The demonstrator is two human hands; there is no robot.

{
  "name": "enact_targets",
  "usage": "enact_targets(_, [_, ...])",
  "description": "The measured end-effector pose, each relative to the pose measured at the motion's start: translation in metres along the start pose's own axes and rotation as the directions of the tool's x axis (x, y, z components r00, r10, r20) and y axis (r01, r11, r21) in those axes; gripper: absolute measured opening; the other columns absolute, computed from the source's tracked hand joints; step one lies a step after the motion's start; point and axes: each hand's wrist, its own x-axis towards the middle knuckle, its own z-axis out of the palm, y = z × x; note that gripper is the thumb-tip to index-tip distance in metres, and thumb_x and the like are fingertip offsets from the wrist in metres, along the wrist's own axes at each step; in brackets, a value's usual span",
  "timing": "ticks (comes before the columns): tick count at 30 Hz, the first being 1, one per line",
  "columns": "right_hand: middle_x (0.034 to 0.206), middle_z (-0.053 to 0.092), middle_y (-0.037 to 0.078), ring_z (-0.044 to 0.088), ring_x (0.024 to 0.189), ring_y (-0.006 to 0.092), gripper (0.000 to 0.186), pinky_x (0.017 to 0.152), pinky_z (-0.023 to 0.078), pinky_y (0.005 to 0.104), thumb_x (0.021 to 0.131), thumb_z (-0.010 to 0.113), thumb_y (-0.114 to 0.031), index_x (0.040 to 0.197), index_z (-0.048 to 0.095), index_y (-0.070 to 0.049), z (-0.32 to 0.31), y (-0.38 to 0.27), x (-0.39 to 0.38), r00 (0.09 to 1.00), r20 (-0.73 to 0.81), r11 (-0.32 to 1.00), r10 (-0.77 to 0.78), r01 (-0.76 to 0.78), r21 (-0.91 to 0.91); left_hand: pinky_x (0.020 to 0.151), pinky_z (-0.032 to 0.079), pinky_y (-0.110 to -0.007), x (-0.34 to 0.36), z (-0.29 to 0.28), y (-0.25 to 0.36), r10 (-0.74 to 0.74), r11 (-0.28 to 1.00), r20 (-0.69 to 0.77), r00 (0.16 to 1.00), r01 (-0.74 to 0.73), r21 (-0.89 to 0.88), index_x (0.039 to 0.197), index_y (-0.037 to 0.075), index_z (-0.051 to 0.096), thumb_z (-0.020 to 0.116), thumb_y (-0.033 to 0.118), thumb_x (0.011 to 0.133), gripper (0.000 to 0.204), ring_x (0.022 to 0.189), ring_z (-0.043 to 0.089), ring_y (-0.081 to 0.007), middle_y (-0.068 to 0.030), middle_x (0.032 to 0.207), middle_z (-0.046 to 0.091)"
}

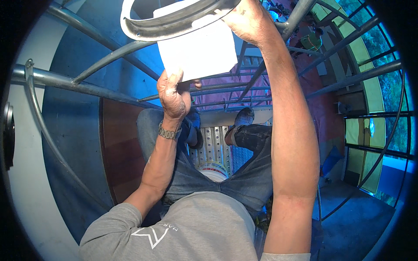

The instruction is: The person picks up a box from a bucket on a scaffolding, then holds a circular light fixture and inserts a piece of paper into its frame.

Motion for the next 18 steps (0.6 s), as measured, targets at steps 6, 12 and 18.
enact_targets(6, [0.089, 0.062, 0.001, 0.062, 0.081, 0.0135, 0.048, 0.071, 0.054, 0.0274, 0.084, 0.077, -0.004, 0.127, 0.056, -0.007, -0.002, 0.002, -0.003, 1.0, -0.001, 1.0, 0.007, -0.007, 0.017, 0.064, 0.058, -0.036, -0.001, 0.006, 0.002, -0.031, 0.998, -0.037, 0.999, 0.029, -0.047, 0.103, -0.005, 0.064, 0.054, 0.016, 0.103, 0.023, 0.069, 0.069, -0.0221, -0.0169, 0.082, 0.071])
enact_targets(12, [0.088, 0.062, 0.0, 0.062, 0.08, 0.0132, 0.048, 0.071, 0.054, 0.0271, 0.084, 0.077, -0.003, 0.127, 0.056, -0.006, -0.001, -0.001, -0.001, 1.0, 0.008, 1.0, 0.002, -0.003, 0.013, 0.063, 0.055, -0.039, -0.002, -0.002, -0.001, -0.032, 0.999, -0.036, 0.999, 0.031, -0.029, 0.106, -0.001, 0.062, 0.055, 0.016, 0.102, 0.018, 0.072, 0.067, -0.0237, -0.0143, 0.088, 0.07])
enact_targets(18, [0.087, 0.062, 0.0, 0.062, 0.079, 0.0129, 0.048, 0.07, 0.053, 0.0268, 0.084, 0.077, -0.003, 0.126, 0.056, -0.006, -0.001, 0.0, -0.002, 1.0, 0.006, 1.0, 0.009, -0.009, 0.011, 0.063, 0.058, -0.037, -0.001, 0.007, 0.006, -0.044, 0.999, -0.079, 0.996, 0.042, -0.015, 0.102, -0.004, 0.063, 0.053, 0.016, 0.103, 0.023, 0.068, 0.068, -0.0225, -0.0168, 0.082, 0.071])
